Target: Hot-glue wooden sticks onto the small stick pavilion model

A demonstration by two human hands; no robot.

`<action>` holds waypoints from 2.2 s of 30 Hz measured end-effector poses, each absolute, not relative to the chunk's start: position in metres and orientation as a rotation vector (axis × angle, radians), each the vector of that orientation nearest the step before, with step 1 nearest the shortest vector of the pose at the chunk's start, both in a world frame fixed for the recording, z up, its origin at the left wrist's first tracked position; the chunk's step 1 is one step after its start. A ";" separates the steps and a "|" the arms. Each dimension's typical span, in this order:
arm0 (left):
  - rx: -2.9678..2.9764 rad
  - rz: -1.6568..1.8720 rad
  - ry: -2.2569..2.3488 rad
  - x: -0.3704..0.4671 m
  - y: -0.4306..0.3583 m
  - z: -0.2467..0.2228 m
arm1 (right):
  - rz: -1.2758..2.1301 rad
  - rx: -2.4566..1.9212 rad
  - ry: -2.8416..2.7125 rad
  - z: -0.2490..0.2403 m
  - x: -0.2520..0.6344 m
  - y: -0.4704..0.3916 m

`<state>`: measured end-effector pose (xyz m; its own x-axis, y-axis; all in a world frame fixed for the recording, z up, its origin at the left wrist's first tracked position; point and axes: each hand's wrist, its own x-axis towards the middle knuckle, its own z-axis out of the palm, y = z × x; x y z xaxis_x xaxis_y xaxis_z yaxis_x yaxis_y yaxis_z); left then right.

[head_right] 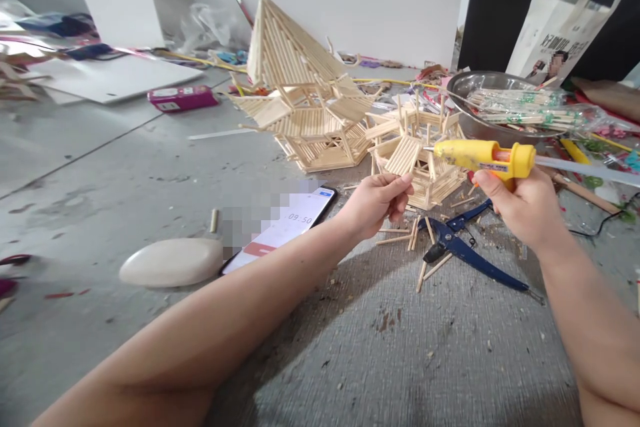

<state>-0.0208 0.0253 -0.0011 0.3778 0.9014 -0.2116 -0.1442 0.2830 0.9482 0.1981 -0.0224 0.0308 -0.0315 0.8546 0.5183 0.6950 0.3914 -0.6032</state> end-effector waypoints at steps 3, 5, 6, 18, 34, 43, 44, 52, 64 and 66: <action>0.994 0.831 0.899 -0.022 0.027 -0.001 | 0.228 -1.503 -1.715 0.034 0.190 -0.024; 0.973 0.822 0.896 -0.023 0.028 -0.001 | 0.234 -1.524 -1.695 0.036 0.187 -0.025; 0.967 0.819 0.894 -0.023 0.028 -0.001 | 0.238 -1.529 -1.689 0.036 0.187 -0.025; 0.931 0.869 0.894 -0.019 0.025 0.002 | 0.269 -1.536 -1.709 0.031 0.190 -0.023; 0.897 0.914 0.852 -0.017 0.023 -0.002 | -0.131 -1.524 -1.917 0.031 0.171 -0.018; 0.873 0.924 0.808 -0.018 0.027 -0.005 | -0.104 -1.535 -1.928 0.031 0.169 -0.018; 0.873 0.922 0.807 -0.018 0.027 -0.005 | -0.098 -1.534 -1.924 0.031 0.169 -0.018; 0.865 0.947 0.840 -0.017 0.020 -0.006 | -0.081 -1.579 -1.875 0.033 0.171 -0.019; 0.915 1.045 0.920 -0.011 0.012 -0.003 | -0.047 -1.631 -1.872 0.036 0.171 -0.023; 0.924 1.044 0.923 -0.011 0.013 -0.003 | -0.074 -1.609 -1.897 0.035 0.171 -0.022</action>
<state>-0.0107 0.0126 -0.0030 0.2354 0.9570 -0.1695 -0.2855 0.2348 0.9292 0.1711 -0.0221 0.0351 -0.0445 0.8662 0.4977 0.9024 0.2486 -0.3520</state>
